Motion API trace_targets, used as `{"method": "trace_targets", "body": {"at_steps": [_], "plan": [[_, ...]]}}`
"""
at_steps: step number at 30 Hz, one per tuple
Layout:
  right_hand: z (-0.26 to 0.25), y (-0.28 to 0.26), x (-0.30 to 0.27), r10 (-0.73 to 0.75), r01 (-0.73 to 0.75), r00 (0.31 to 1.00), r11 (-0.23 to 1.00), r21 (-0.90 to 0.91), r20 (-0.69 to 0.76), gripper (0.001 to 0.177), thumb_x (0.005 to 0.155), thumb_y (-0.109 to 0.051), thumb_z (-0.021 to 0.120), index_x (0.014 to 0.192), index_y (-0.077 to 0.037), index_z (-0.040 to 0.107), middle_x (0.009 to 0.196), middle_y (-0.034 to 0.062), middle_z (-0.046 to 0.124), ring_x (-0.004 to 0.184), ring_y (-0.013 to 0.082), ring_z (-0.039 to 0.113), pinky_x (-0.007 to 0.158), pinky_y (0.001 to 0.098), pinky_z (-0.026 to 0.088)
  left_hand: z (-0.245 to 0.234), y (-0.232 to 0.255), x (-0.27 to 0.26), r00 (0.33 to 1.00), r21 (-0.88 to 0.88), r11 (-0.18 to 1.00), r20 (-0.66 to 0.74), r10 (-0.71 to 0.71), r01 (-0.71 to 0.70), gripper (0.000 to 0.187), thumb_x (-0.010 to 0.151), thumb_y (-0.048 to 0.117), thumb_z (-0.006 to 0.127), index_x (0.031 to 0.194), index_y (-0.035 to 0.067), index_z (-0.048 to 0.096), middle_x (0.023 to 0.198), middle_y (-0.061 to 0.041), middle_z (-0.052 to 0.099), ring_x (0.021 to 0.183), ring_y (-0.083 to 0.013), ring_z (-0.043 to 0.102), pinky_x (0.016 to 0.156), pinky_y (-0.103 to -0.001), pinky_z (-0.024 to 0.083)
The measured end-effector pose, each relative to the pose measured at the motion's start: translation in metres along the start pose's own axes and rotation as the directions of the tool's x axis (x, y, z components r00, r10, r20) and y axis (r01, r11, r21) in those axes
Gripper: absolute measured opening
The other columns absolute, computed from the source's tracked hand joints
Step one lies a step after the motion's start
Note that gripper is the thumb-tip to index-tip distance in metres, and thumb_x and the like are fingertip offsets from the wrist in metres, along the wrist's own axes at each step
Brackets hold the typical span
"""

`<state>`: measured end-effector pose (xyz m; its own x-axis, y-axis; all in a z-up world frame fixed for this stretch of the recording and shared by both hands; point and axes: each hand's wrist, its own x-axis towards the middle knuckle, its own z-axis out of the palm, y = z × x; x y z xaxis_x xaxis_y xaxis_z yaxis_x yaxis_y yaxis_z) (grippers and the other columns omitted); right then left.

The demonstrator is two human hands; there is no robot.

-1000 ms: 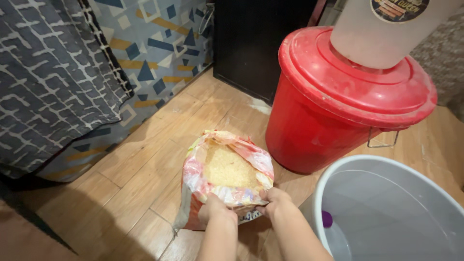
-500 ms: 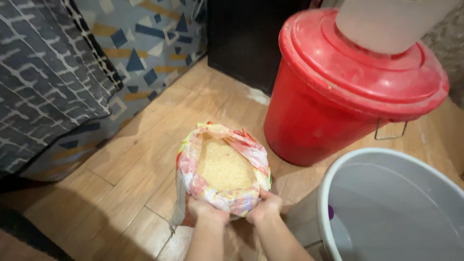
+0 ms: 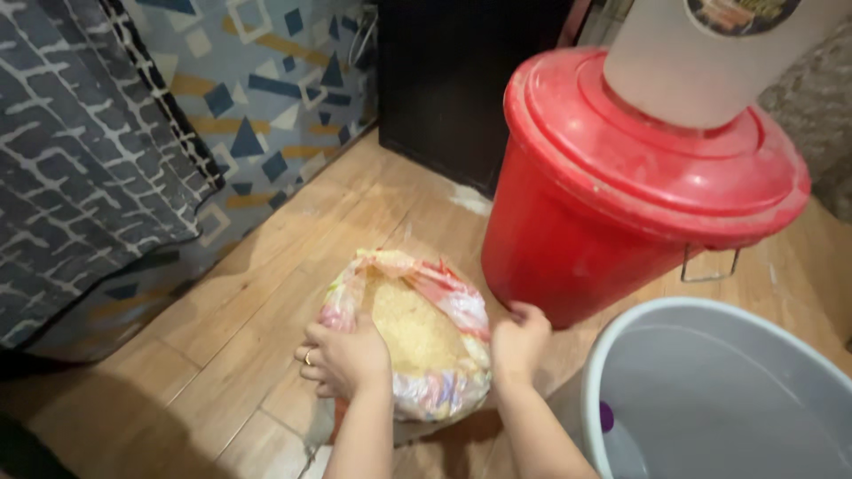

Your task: The person opens a white bucket, removes the lid, and uses a purple cup to scoop rice from a plastic bag into the bucket. The person repeatedly scoops and pours rice into the bucket until the clip ends.

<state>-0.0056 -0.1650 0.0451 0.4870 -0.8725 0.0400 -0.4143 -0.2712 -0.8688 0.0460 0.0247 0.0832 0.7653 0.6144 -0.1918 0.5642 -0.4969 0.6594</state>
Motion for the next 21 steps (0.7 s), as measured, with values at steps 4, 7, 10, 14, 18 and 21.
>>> {"method": "trace_targets", "body": {"at_steps": [4,7,10,14,18,21], "plan": [[0.004,-0.025,0.007,-0.251,0.389,0.880,0.868,-0.308,0.403,0.051,0.080,-0.029,0.078,0.121,-0.002,0.064,0.118,0.0256,0.065,0.109,0.0427,0.063,0.094,0.0484,0.051,0.003,-0.010,0.002,0.969,0.169,0.954,0.016,0.248,-0.247,0.076,0.078,0.048,0.079,0.134,0.004,0.053,0.130,-0.023,0.059,0.121,-0.0425,0.054,0.095,-0.054,0.045],[0.019,-0.019,-0.001,-0.320,0.429,0.883,0.847,-0.314,0.343,0.045,0.081,-0.027,0.074,0.117,-0.001,0.065,0.115,0.0247,0.066,0.108,0.0445,0.063,0.091,0.0512,0.052,0.008,-0.023,0.020,0.923,0.214,0.904,-0.021,0.384,-0.371,0.047,0.088,0.040,0.073,0.118,0.004,0.068,0.110,-0.020,0.072,0.109,-0.0376,0.066,0.099,-0.047,0.051],[0.044,0.001,0.013,-0.260,0.379,0.912,0.830,-0.409,0.317,0.034,0.092,-0.024,0.065,0.117,-0.002,0.065,0.110,0.0243,0.069,0.104,0.0452,0.067,0.090,0.0542,0.053,0.020,-0.026,0.033,0.961,0.147,0.952,0.114,0.253,-0.268,0.033,0.098,0.036,0.064,0.100,0.005,0.075,0.096,-0.021,0.076,0.097,-0.0395,0.072,0.087,-0.050,0.056],[0.081,0.046,0.058,0.028,0.050,0.941,0.974,-0.221,0.337,0.029,0.093,-0.024,0.064,0.102,0.002,0.072,0.091,0.0226,0.070,0.089,0.0421,0.068,0.076,0.0507,0.054,0.041,-0.038,0.058,0.978,-0.020,0.997,0.192,0.076,-0.074,0.034,0.101,0.035,0.060,0.101,0.004,0.076,0.090,-0.026,0.079,0.092,-0.0429,0.074,0.086,-0.051,0.055],[0.095,0.083,0.117,0.358,-0.660,0.572,0.735,0.155,0.738,0.023,0.086,-0.016,0.051,0.080,-0.001,0.067,0.061,0.0104,0.060,0.050,0.0270,0.056,0.046,0.0420,0.045,0.067,-0.057,0.100,0.974,-0.195,0.969,0.196,-0.111,0.150,0.043,0.096,0.038,0.065,0.104,-0.002,0.079,0.107,-0.029,0.074,0.102,-0.0457,0.070,0.088,-0.053,0.053],[0.094,0.087,0.133,0.421,-0.850,0.312,0.524,0.053,0.852,0.018,0.087,-0.012,0.049,0.075,-0.004,0.060,0.060,0.0106,0.055,0.048,0.0269,0.049,0.047,0.0407,0.043,0.081,-0.060,0.115,0.895,-0.489,0.780,0.400,-0.199,0.392,0.041,0.090,0.030,0.064,0.101,-0.006,0.079,0.108,-0.029,0.075,0.104,-0.0473,0.070,0.087,-0.058,0.054]]}}
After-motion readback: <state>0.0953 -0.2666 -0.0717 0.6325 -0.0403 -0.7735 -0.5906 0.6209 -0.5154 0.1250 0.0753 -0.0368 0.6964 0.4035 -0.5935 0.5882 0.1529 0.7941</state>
